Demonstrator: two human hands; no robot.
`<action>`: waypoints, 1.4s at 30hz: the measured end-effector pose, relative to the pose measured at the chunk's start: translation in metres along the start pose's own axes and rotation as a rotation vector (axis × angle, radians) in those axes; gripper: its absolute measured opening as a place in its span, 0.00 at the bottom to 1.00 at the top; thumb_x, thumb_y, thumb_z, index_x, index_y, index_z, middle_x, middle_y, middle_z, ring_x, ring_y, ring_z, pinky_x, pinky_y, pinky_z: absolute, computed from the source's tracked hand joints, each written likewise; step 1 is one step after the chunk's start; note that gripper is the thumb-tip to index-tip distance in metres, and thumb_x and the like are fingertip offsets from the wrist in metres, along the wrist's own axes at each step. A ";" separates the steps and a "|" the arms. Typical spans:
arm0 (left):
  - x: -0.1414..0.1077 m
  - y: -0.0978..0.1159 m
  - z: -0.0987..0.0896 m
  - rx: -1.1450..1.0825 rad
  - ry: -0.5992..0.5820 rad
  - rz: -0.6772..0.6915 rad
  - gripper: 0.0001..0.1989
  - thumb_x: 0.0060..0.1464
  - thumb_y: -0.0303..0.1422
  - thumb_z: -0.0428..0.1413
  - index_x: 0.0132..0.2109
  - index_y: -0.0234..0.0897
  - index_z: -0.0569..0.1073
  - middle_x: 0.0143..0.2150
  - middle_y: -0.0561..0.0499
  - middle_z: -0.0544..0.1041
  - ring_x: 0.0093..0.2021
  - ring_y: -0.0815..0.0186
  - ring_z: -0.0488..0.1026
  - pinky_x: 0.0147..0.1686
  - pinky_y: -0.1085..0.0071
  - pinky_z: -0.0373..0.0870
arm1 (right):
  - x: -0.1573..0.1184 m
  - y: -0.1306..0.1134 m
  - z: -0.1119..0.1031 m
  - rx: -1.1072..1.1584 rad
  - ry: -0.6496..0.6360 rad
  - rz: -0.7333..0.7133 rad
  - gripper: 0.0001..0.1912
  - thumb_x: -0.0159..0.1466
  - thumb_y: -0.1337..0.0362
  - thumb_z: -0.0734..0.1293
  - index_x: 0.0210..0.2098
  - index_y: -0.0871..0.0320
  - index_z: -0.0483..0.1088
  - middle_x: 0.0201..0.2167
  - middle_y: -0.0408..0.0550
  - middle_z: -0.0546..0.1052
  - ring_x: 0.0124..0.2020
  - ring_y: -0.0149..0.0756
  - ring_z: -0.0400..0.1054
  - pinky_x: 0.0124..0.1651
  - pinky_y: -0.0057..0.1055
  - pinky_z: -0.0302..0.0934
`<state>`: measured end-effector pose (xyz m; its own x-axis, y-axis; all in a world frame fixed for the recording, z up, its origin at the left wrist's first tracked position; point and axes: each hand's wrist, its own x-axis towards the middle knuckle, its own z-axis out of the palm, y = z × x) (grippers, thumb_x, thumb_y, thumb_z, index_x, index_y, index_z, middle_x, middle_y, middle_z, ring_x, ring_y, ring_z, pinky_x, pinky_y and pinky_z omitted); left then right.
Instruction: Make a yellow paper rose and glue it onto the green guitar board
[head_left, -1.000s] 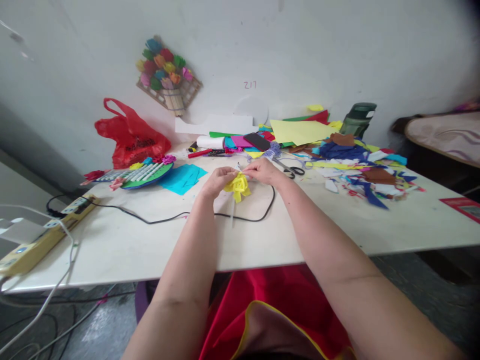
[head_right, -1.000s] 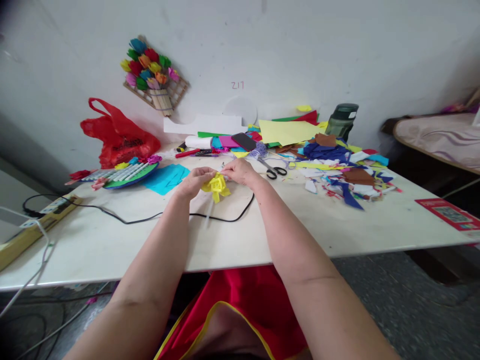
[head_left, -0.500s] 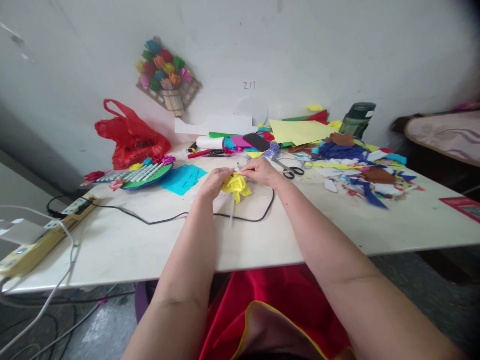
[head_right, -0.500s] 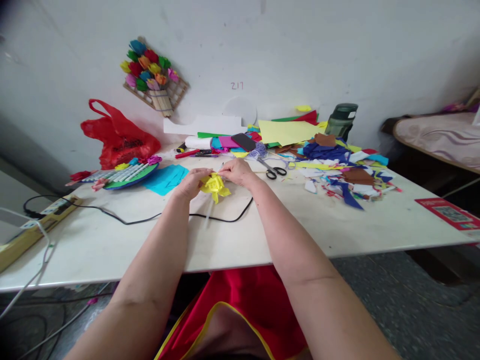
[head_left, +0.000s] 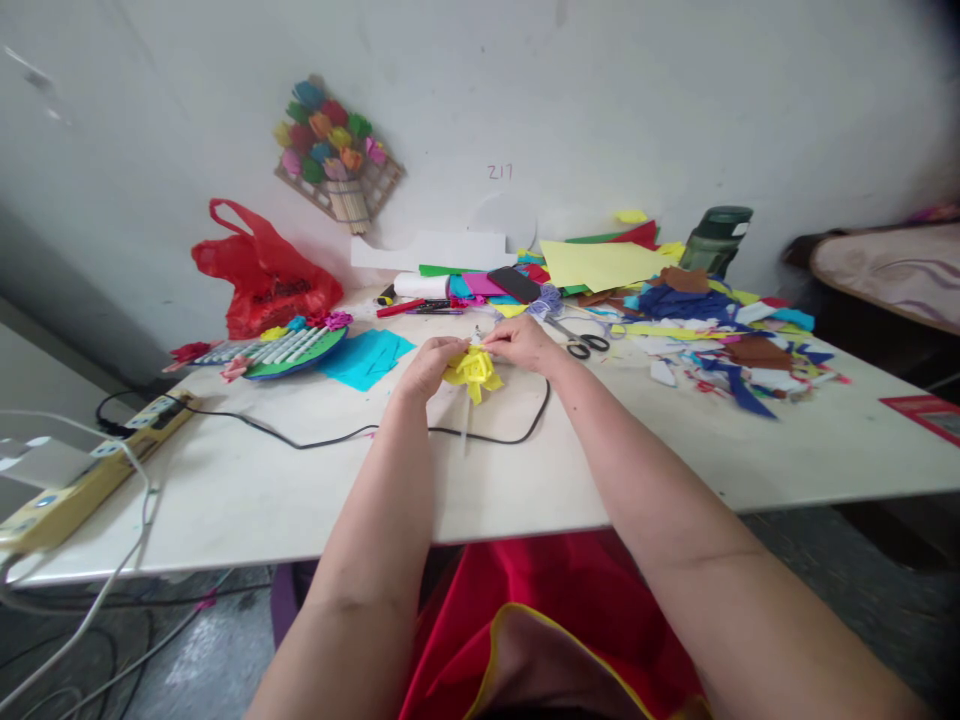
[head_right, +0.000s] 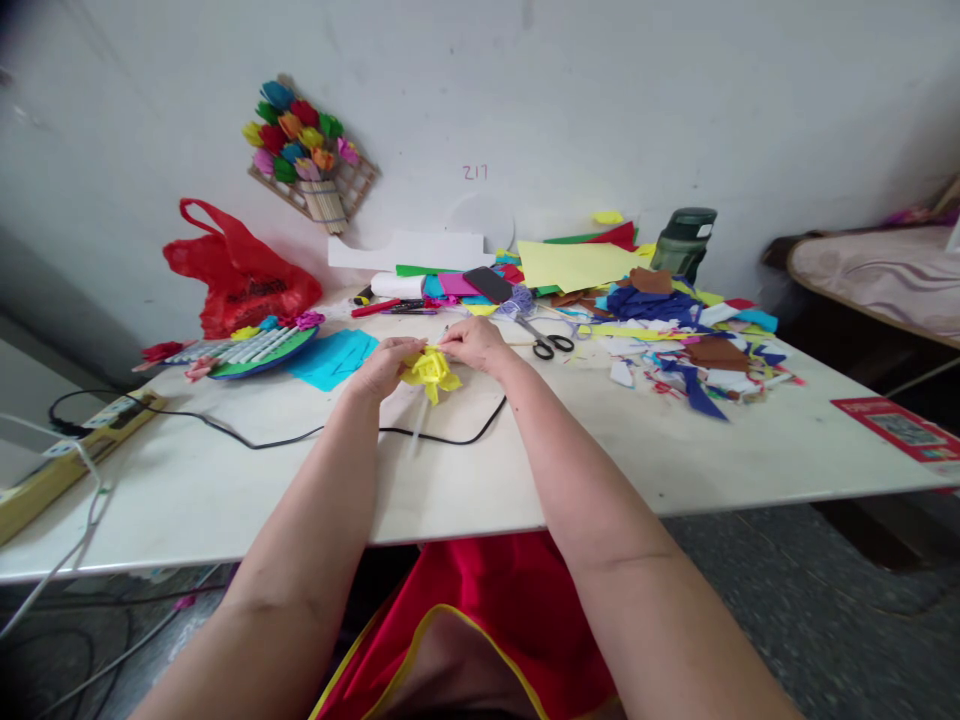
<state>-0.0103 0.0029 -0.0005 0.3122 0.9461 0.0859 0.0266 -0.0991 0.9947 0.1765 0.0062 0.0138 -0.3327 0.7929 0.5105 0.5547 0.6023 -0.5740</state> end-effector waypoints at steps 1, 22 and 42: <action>0.000 0.000 0.000 0.001 0.001 0.002 0.14 0.42 0.42 0.59 0.28 0.33 0.72 0.22 0.52 0.70 0.21 0.71 0.65 0.22 0.74 0.59 | 0.000 0.000 0.000 0.005 0.000 0.003 0.06 0.53 0.66 0.69 0.29 0.59 0.79 0.27 0.45 0.80 0.30 0.33 0.72 0.35 0.28 0.62; -0.003 0.002 -0.001 0.030 -0.014 0.019 0.15 0.41 0.42 0.61 0.26 0.32 0.72 0.18 0.53 0.68 0.19 0.72 0.63 0.20 0.74 0.55 | -0.002 0.000 0.000 0.122 -0.041 0.054 0.07 0.51 0.69 0.68 0.29 0.61 0.79 0.28 0.47 0.80 0.31 0.34 0.72 0.35 0.27 0.63; -0.004 0.004 -0.001 0.031 -0.024 0.037 0.14 0.39 0.39 0.62 0.30 0.32 0.74 0.22 0.52 0.71 0.22 0.72 0.66 0.23 0.75 0.58 | -0.004 0.000 -0.011 0.051 -0.200 0.090 0.15 0.57 0.66 0.64 0.39 0.61 0.78 0.25 0.46 0.77 0.26 0.30 0.67 0.31 0.25 0.58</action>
<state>-0.0126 -0.0004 0.0028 0.3367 0.9338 0.1212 0.0437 -0.1440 0.9886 0.1867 0.0019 0.0183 -0.4308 0.8432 0.3217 0.5511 0.5280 -0.6461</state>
